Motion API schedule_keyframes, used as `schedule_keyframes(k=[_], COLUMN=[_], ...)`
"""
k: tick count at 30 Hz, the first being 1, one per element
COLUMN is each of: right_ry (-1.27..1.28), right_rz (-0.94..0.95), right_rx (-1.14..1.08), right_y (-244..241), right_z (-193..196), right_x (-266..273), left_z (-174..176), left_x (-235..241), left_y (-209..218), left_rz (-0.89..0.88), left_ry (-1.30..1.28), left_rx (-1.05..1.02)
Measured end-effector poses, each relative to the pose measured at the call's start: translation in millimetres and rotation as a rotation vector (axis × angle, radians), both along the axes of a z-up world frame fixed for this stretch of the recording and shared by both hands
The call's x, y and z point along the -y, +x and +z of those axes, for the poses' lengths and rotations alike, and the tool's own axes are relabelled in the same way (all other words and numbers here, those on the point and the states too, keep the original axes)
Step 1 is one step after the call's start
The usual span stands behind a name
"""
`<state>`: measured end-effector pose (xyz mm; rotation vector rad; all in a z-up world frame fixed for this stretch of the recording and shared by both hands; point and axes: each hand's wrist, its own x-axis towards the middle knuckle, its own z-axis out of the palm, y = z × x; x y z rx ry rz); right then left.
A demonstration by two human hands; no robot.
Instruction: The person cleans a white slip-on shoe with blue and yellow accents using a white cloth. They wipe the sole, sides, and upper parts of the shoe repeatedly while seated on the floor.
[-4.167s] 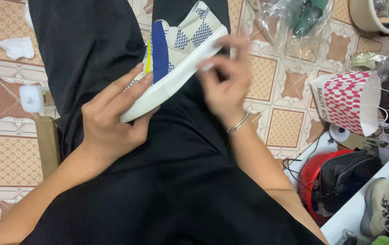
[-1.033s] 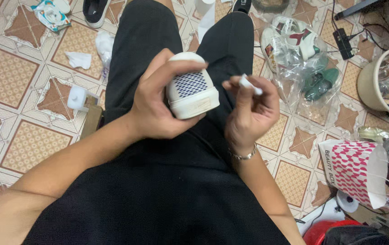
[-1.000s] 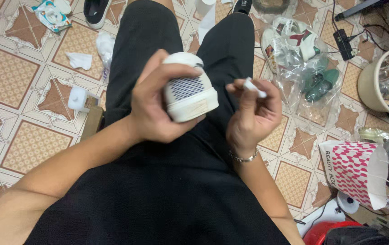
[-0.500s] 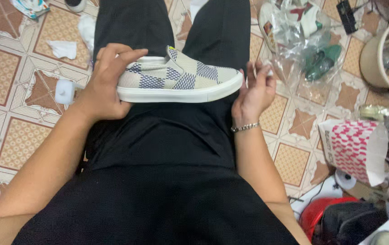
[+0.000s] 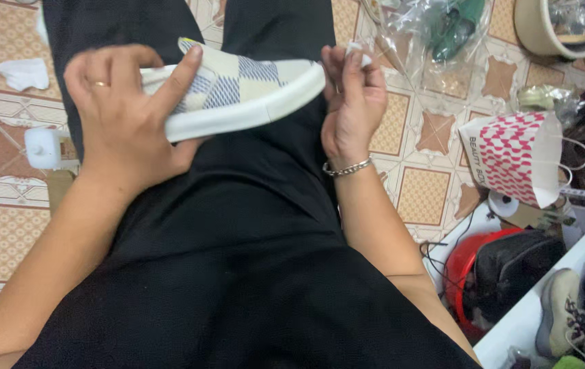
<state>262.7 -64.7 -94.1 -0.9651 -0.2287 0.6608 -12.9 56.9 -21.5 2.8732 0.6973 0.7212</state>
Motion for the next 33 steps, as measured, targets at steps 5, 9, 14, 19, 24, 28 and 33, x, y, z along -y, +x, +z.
schedule_keyframes(k=[5, 9, 14, 19, 24, 28, 33], right_ry=[-0.160, -0.231, -0.243, -0.275, -0.277, -0.310, -0.294], right_rz=[0.035, 0.061, 0.184, 0.212, 0.177, 0.198, 0.212], right_rx=[0.450, 0.745, 0.868, 1.176, 0.846, 1.182, 0.902], right_y=[10, -3, -6, -16, -5, -11, 1], right_z=[14, 2, 18, 27, 28, 29, 29], right_x=[21, 19, 13, 13, 10, 14, 2], left_z=[7, 9, 4, 1, 0, -5, -6], left_x=[-1, -1, 9, 12, 15, 13, 12], left_y=[15, 20, 27, 51, 71, 71, 71], left_rz=[0.026, -0.006, 0.069, -0.019, -0.104, -0.075, -0.078], left_ry=[0.093, -0.022, 0.003, 0.104, -0.059, 0.010, 0.019], left_rx=[-0.178, -0.084, -0.083, -0.105, -0.041, -0.057, -0.061])
